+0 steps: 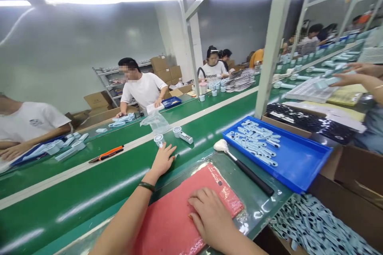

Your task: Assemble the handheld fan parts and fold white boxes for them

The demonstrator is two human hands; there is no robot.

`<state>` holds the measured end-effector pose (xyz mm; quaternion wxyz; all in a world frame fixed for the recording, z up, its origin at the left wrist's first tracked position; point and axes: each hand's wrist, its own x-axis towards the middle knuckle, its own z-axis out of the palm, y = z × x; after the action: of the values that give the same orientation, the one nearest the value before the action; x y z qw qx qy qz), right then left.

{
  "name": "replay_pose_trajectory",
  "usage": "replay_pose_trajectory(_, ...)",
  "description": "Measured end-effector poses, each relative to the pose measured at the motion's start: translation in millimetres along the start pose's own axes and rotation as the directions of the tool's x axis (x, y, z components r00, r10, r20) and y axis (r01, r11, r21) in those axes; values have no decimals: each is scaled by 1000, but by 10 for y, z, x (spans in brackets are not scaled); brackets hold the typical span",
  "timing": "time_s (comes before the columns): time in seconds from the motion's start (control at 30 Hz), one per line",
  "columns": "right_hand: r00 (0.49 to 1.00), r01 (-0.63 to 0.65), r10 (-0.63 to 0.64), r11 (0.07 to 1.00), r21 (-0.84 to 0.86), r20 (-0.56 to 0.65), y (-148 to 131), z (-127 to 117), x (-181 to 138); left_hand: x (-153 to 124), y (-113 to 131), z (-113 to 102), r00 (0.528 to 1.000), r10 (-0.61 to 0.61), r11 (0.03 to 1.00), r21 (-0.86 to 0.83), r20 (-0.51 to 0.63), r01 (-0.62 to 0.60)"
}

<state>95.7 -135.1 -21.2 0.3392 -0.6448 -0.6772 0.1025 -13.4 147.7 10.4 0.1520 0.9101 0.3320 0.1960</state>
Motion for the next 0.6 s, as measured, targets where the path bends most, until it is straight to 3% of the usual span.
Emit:
replay_pose_trajectory(0.17,956,-242,195,946,216,219,-79,-291,474,-192,68,-2,995,-9,959,-283,-101,-20)
replay_pose_trajectory(0.27,966,-227,188,944,238,175,-123,-307,963,-325,229,119,987,-62,874,-486,-145,-16)
replay_pose_trajectory(0.3,975,-199,172,956,217,138,-133,-260,1119,-366,281,164,983,-113,796,-606,-142,4)
replay_pose_trajectory(0.37,983,-169,152,969,181,104,-141,-111,1363,-438,348,231,965,-249,542,-838,-83,68)
replay_pose_trajectory(0.43,983,-160,143,973,163,115,-127,56,1487,-494,357,246,933,-359,313,-942,5,126)
replay_pose_trajectory(0.5,988,-88,70,988,128,139,-96,182,1509,-529,329,211,916,-399,289,-944,31,157)
replay_pose_trajectory(0.6,977,73,-72,997,3,199,-34,237,1466,-536,304,135,940,-340,429,-887,19,173)
